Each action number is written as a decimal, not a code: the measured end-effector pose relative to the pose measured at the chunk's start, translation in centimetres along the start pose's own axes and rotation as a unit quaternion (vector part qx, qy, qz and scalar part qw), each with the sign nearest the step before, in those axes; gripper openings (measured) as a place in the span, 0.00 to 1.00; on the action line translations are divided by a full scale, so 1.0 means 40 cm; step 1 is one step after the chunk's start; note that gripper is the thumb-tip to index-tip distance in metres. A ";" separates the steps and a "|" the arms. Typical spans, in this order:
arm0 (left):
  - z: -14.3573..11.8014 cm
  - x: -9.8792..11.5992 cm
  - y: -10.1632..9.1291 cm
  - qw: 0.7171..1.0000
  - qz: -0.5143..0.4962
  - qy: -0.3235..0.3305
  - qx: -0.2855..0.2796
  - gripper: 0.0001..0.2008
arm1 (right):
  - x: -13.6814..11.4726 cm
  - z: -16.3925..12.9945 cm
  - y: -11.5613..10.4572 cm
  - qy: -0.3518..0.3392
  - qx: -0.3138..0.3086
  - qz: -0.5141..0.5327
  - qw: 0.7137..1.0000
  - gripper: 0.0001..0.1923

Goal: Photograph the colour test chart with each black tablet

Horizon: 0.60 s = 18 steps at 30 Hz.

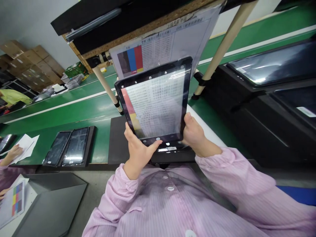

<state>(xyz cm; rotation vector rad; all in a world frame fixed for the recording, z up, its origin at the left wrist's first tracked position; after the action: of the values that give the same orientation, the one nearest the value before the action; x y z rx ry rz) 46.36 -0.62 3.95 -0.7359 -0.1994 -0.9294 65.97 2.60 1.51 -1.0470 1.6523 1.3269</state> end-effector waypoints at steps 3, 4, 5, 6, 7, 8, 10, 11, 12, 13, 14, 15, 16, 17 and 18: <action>0.004 -0.029 -0.018 0.988 -0.146 -0.035 0.041 0.45 | 0.001 -0.003 -0.004 0.001 0.002 -0.009 1.000 0.40; 0.005 -0.047 -0.023 0.971 -0.220 -0.073 0.060 0.39 | -0.002 -0.008 -0.005 -0.001 0.003 -0.024 1.000 0.42; 0.004 -0.066 -0.025 0.945 -0.295 -0.121 0.074 0.35 | -0.008 -0.016 -0.003 -0.008 0.003 -0.048 0.999 0.44; 0.002 -0.082 -0.024 0.913 -0.361 -0.173 0.083 0.32 | -0.020 -0.027 0.000 -0.025 0.002 -0.082 0.996 0.45; 0.000 -0.094 -0.021 0.880 -0.413 -0.220 0.086 0.30 | -0.039 -0.041 0.006 -0.052 0.001 -0.123 0.991 0.44; -0.003 -0.100 -0.018 0.850 -0.452 -0.257 0.087 0.29 | -0.064 -0.058 0.015 -0.089 -0.001 -0.166 0.982 0.43; -0.006 -0.102 -0.015 0.806 -0.504 -0.295 0.097 0.28 | -0.123 -0.094 0.040 -0.169 -0.012 -0.242 0.955 0.41; -0.007 -0.099 -0.013 0.791 -0.523 -0.301 0.103 0.27 | -0.151 -0.109 0.053 -0.204 -0.019 -0.272 0.940 0.40; -0.008 -0.095 -0.009 0.779 -0.539 -0.302 0.106 0.25 | -0.178 -0.121 0.066 -0.230 -0.029 -0.296 0.926 0.39; -0.010 -0.091 -0.005 0.770 -0.552 -0.300 0.108 0.25 | -0.201 -0.127 0.076 -0.249 -0.037 -0.316 0.915 0.38; -0.012 -0.086 -0.001 0.764 -0.563 -0.297 0.108 0.24 | -0.220 -0.129 0.084 -0.262 -0.041 -0.332 0.905 0.37; -0.015 -0.082 0.002 0.759 -0.571 -0.293 0.107 0.24 | -0.236 -0.128 0.089 -0.272 -0.042 -0.347 0.897 0.37; -0.019 -0.080 0.004 0.756 -0.576 -0.292 0.107 0.24 | -0.247 -0.124 0.092 -0.280 -0.041 -0.360 0.889 0.37; -0.024 -0.079 0.005 0.754 -0.578 -0.292 0.109 0.25 | -0.253 -0.119 0.094 -0.287 -0.040 -0.373 0.881 0.38; -0.030 -0.079 0.005 0.752 -0.578 -0.295 0.110 0.26 | -0.255 -0.113 0.095 -0.293 -0.037 -0.383 0.875 0.38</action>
<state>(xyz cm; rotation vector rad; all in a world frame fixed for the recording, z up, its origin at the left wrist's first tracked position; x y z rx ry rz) 44.44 0.74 1.52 -0.6255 -1.4380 -1.7722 65.99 0.01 13.02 -1.0410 0.6196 1.0093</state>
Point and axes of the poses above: each hand's wrist, its own z-axis towards the middle knuckle, its own y-axis out of the palm, x = y × z, the point moved 7 cm from there along z, towards the middle knuckle, and after that the axes turned 15 degrees about y, right-handed, at the moved point
